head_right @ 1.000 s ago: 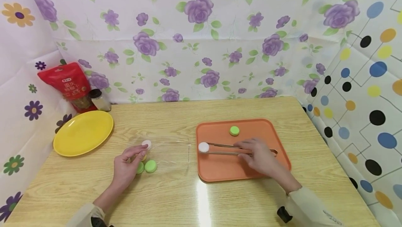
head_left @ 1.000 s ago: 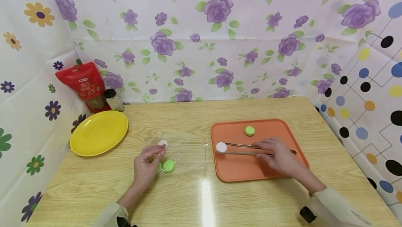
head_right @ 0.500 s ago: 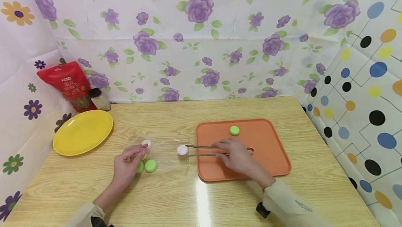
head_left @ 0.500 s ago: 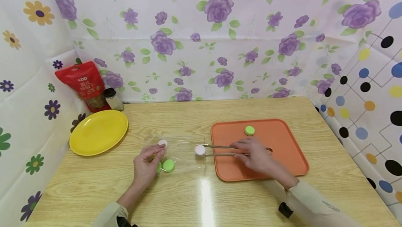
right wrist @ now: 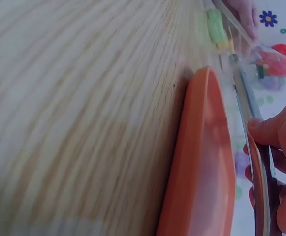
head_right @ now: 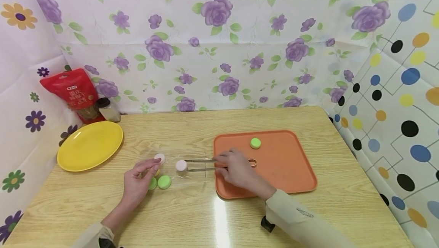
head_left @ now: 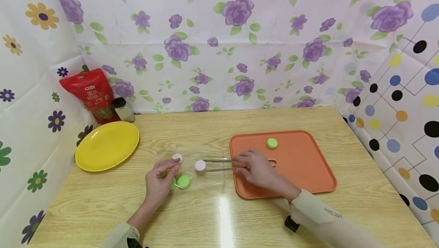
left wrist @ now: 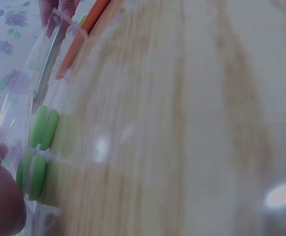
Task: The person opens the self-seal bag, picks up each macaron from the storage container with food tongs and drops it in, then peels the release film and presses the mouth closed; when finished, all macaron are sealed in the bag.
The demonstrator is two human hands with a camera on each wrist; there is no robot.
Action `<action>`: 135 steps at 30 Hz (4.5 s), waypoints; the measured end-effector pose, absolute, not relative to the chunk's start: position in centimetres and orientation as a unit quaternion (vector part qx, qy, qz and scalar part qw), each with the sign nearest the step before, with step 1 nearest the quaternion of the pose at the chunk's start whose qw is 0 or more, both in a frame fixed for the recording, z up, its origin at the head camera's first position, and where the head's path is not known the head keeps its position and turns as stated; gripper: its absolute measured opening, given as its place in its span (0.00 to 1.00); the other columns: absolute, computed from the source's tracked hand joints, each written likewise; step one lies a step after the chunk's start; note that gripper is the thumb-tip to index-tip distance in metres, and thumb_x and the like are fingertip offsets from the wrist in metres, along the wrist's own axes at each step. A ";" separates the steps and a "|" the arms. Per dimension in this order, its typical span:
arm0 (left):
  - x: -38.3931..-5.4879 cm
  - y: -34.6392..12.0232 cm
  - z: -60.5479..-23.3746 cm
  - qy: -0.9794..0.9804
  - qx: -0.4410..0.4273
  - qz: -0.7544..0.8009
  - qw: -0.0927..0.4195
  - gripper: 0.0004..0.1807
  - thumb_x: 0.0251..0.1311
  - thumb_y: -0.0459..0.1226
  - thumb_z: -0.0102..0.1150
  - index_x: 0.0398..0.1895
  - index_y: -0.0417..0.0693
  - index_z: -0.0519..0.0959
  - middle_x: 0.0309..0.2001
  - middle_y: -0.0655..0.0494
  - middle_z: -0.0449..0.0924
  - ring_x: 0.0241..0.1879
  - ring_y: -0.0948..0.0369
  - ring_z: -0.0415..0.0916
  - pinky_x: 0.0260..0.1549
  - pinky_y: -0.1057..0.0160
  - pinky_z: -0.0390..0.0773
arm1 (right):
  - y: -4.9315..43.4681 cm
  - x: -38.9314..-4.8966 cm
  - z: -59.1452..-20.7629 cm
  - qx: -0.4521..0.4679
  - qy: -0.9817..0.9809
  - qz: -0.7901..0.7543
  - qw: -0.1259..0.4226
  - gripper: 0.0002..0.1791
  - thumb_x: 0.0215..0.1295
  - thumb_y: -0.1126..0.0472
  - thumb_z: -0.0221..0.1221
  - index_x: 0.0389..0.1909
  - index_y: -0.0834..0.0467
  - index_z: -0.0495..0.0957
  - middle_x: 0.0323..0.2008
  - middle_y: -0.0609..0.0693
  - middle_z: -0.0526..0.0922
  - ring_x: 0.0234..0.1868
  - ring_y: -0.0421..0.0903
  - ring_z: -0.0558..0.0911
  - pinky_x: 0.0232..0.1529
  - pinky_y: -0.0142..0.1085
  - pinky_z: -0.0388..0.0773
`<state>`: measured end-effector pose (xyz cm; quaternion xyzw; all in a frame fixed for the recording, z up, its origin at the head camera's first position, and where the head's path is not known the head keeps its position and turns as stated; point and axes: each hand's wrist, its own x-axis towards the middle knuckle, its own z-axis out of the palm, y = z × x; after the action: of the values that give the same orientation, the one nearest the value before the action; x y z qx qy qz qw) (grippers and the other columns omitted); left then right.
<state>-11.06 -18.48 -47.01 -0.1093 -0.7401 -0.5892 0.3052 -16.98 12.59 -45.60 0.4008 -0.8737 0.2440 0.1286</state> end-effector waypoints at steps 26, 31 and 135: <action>-11.0 -18.3 -47.2 -0.738 -0.122 -0.588 0.307 0.07 0.49 0.12 0.64 0.30 0.23 0.82 0.38 0.26 0.81 0.44 0.42 0.77 0.49 0.73 0.77 | 7.8 -17.2 -46.1 0.406 -0.878 0.241 0.082 0.17 0.61 0.65 0.68 0.52 0.59 0.85 0.46 0.54 0.86 0.41 0.53 0.79 0.39 0.43 0.78; -11.0 -18.4 -47.1 -0.739 -0.126 -0.584 0.312 0.07 0.48 0.12 0.64 0.30 0.23 0.82 0.37 0.26 0.82 0.44 0.41 0.77 0.49 0.74 0.77 | 7.6 -17.2 -46.2 0.408 -0.878 0.237 0.081 0.16 0.61 0.64 0.69 0.51 0.58 0.84 0.45 0.54 0.86 0.39 0.52 0.79 0.36 0.41 0.76; -10.9 -18.4 -46.8 -0.740 -0.110 -0.589 0.307 0.05 0.50 0.13 0.64 0.31 0.23 0.82 0.38 0.27 0.82 0.46 0.42 0.78 0.47 0.74 0.79 | 27.5 -16.5 -46.4 0.324 -0.890 0.262 0.184 0.22 0.49 0.72 0.74 0.49 0.60 0.85 0.42 0.52 0.87 0.42 0.55 0.82 0.36 0.52 0.81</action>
<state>-10.89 -18.42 -46.78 -0.1098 -0.7397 -0.5888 0.3068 -16.46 27.51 -46.42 0.3236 -0.8902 0.2624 0.1844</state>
